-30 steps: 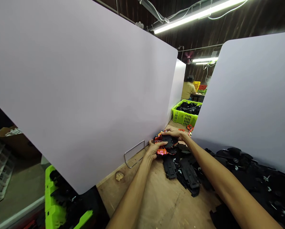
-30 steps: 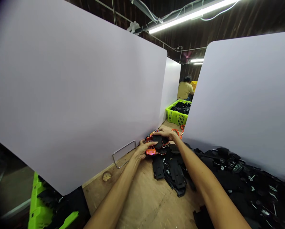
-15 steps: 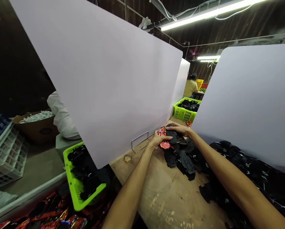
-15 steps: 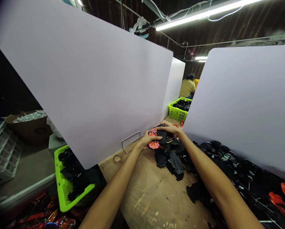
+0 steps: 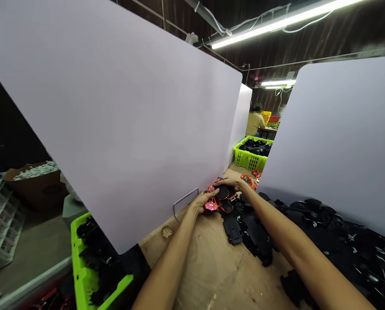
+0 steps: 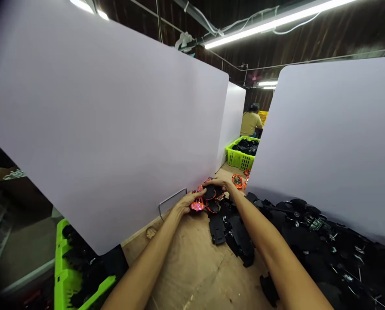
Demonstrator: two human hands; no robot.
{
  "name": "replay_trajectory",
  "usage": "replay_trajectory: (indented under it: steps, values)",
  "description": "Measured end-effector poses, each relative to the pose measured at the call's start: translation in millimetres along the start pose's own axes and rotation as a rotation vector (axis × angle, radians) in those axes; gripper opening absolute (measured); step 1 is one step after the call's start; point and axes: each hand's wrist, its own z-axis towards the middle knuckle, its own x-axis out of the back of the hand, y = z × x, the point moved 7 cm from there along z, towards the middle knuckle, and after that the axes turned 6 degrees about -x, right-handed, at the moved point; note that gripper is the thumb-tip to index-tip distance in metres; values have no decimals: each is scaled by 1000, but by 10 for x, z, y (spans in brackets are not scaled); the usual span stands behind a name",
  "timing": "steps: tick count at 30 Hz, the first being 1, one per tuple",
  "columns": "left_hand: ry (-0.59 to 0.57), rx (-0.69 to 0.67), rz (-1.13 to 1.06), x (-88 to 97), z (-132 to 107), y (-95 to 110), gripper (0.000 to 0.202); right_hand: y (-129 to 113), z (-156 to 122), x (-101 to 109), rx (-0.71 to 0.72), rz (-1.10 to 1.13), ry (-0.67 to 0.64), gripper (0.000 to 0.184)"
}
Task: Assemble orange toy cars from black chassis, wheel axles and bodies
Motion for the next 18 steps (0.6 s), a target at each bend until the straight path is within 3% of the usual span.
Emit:
replay_trajectory:
  steps: [6, 12, 18]
  values:
    - [-41, 57, -3, 179, 122, 2, 50, 92, 253, -114, -78, 119, -8, 36]
    - [-124, 131, 12, 356, 239, 44, 46, 128, 432, -92, -106, 212, 48, 39]
    - [-126, 110, -54, 436, 411, 91, 43, 10, 580, -125, -139, 178, -14, 37]
